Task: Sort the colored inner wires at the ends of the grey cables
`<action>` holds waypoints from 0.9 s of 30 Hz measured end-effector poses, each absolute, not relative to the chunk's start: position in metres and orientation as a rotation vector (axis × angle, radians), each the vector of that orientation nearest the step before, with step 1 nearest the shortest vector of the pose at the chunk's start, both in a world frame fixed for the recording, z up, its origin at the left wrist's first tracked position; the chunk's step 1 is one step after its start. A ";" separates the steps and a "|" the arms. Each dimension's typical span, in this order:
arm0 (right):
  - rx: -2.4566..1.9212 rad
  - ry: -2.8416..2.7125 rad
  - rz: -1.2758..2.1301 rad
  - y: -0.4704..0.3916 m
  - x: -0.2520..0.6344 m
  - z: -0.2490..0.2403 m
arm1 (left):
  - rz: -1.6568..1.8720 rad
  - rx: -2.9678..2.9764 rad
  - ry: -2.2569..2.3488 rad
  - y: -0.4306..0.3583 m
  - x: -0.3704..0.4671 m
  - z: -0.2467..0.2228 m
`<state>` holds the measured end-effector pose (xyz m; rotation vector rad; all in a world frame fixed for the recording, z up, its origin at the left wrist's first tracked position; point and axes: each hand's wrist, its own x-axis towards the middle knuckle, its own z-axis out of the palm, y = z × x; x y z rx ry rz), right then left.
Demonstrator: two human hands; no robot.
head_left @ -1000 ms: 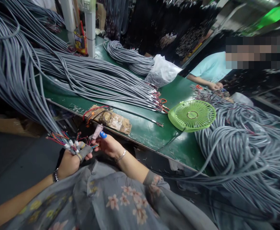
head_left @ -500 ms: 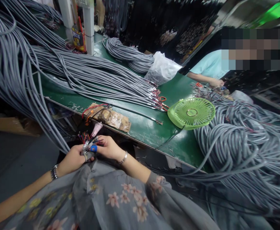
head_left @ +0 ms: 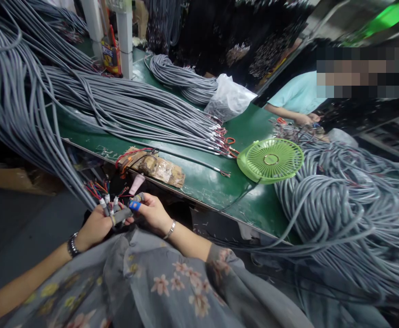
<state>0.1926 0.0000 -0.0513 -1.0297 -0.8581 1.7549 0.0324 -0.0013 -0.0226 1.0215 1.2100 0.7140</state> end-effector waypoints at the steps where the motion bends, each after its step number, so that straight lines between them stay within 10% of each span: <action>1: -1.021 -0.859 1.772 0.002 0.191 -0.050 | 0.661 1.073 1.183 -0.002 0.033 -0.021; 27: -1.037 -1.124 1.863 0.001 0.192 -0.040 | 0.602 1.177 1.181 -0.002 0.032 -0.001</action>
